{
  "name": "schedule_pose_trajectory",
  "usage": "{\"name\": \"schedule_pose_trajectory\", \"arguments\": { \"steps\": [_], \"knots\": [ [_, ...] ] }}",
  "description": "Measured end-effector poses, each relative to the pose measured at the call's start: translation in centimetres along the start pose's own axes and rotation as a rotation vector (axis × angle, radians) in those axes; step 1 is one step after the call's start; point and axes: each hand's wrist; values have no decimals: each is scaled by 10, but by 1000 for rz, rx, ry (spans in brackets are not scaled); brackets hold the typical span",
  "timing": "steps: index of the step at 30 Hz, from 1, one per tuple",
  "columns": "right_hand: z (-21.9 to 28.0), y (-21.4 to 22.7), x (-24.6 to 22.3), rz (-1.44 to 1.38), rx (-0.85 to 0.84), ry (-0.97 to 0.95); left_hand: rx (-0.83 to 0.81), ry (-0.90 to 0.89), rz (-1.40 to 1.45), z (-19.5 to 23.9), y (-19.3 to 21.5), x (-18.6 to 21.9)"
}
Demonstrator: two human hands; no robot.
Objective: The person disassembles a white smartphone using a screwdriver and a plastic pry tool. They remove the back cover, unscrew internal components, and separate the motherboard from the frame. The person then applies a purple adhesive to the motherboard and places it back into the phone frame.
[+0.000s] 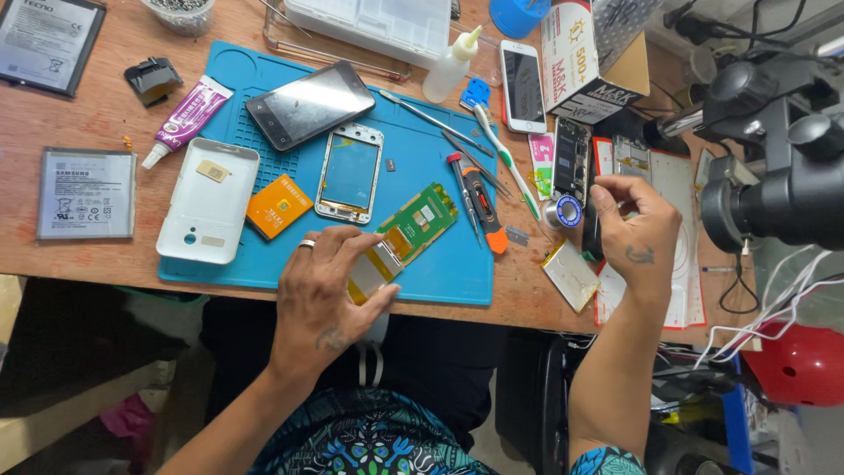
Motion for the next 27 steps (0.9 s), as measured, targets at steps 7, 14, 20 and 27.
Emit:
{"name": "schedule_pose_trajectory", "arguments": {
  "steps": [7,14,20,27],
  "knots": [
    [-1,-15,5,-49,4,98,116,17,-44,4,-6,2],
    [8,-54,22,-212,55,265,101,4,-43,3,-6,1],
    [15,-59,28,-248,84,287,124,-3,58,1,-3,3],
    [15,-65,26,-290,74,328,385,51,-35,-20,63,-60]
  ]
}}
Point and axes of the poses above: each hand's wrist, its own z-axis away from the middle knuckle, its own y-axis out of the back of the hand, x = y × z, and after that the axes turned 11 degrees about -z, right-handed
